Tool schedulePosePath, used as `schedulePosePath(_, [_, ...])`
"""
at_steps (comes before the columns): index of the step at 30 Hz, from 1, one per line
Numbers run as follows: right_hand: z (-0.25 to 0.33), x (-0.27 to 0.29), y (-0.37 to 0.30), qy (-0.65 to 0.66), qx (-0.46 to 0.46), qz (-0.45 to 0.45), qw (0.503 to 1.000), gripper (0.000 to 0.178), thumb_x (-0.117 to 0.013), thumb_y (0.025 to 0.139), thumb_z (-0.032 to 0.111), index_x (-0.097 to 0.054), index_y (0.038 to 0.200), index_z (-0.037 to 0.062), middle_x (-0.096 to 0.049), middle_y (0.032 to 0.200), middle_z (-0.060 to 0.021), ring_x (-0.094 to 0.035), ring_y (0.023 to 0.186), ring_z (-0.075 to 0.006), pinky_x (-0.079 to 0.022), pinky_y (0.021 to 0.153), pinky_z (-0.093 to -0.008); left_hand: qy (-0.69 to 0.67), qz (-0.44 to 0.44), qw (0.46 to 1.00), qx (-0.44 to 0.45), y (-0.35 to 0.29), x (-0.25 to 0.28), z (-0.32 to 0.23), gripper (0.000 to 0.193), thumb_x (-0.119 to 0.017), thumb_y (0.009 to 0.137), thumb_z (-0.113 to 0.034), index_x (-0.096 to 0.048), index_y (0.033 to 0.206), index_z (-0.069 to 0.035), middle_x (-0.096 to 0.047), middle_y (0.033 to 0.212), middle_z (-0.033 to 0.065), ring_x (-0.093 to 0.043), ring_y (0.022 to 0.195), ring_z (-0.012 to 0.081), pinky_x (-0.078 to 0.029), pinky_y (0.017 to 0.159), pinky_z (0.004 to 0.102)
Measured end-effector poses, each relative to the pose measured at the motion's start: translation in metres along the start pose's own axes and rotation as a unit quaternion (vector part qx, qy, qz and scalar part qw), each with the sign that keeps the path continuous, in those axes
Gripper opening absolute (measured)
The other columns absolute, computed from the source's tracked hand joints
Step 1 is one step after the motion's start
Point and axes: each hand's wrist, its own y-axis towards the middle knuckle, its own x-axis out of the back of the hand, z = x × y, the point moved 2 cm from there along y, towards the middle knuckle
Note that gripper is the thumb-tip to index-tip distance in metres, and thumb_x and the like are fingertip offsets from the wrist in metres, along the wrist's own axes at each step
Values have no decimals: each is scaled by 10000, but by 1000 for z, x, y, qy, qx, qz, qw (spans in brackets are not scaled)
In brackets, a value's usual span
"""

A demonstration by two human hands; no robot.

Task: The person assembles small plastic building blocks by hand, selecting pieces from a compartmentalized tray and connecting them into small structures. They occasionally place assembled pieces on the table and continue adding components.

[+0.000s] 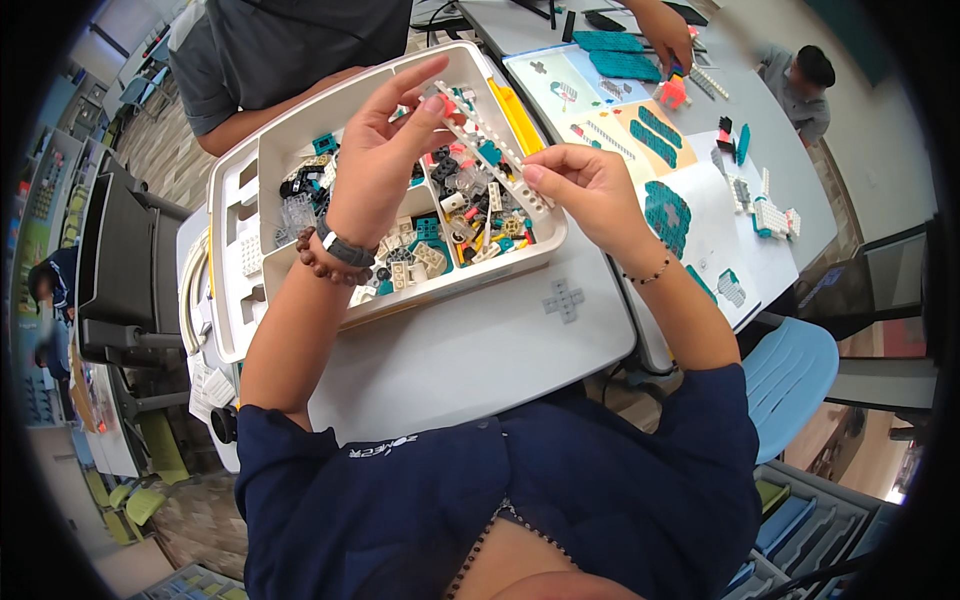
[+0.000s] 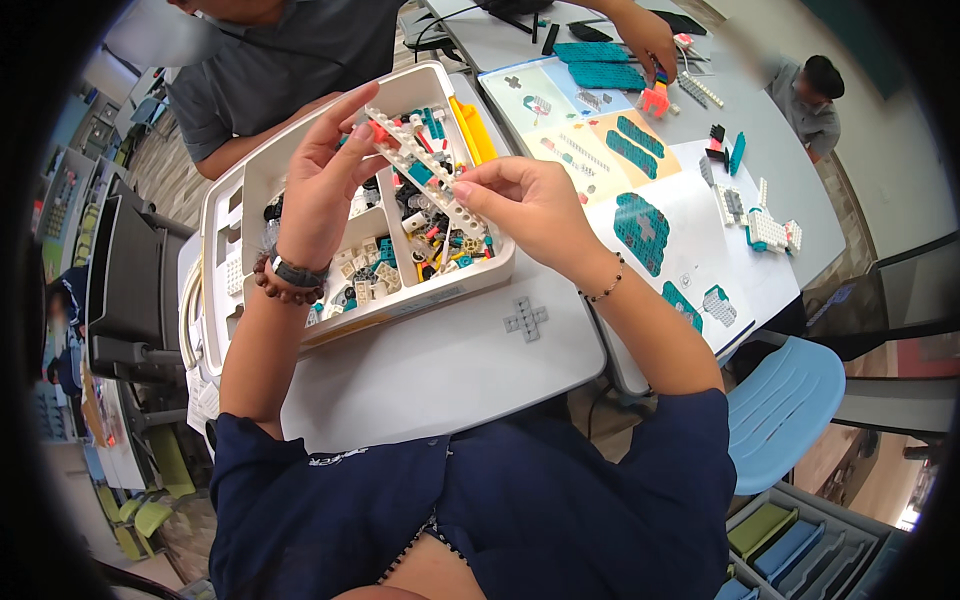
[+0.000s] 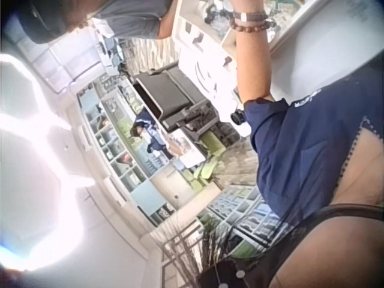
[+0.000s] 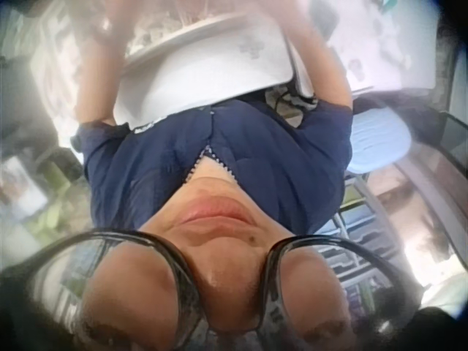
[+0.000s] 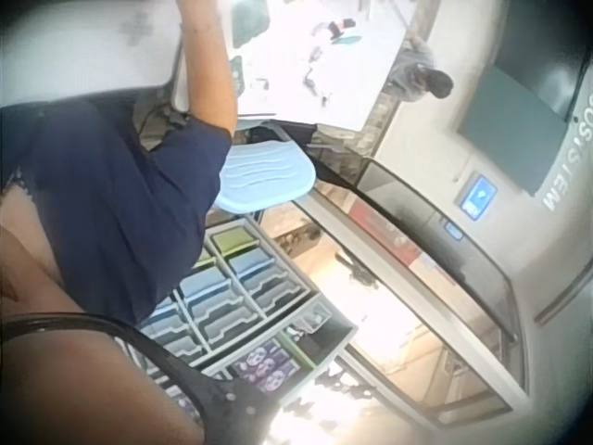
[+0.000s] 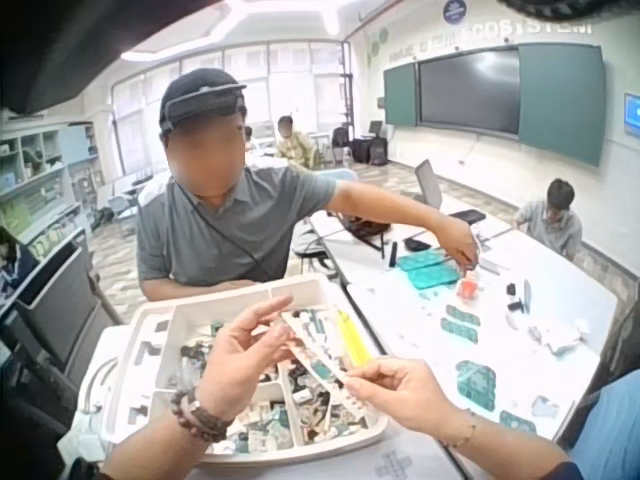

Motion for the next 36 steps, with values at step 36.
schedulePosePath(36, [-15,15,-32,-243,323,-66,912,460,-718,615,-10,-599,1059,-4,-552,884,-100,-565,712,-194,-477,586,-257,-21,-59,998,12,-16,-3,12,198,-462,906,-104,-524,1060,4,-561,1084,156,-582,943,145,-487,811,265])
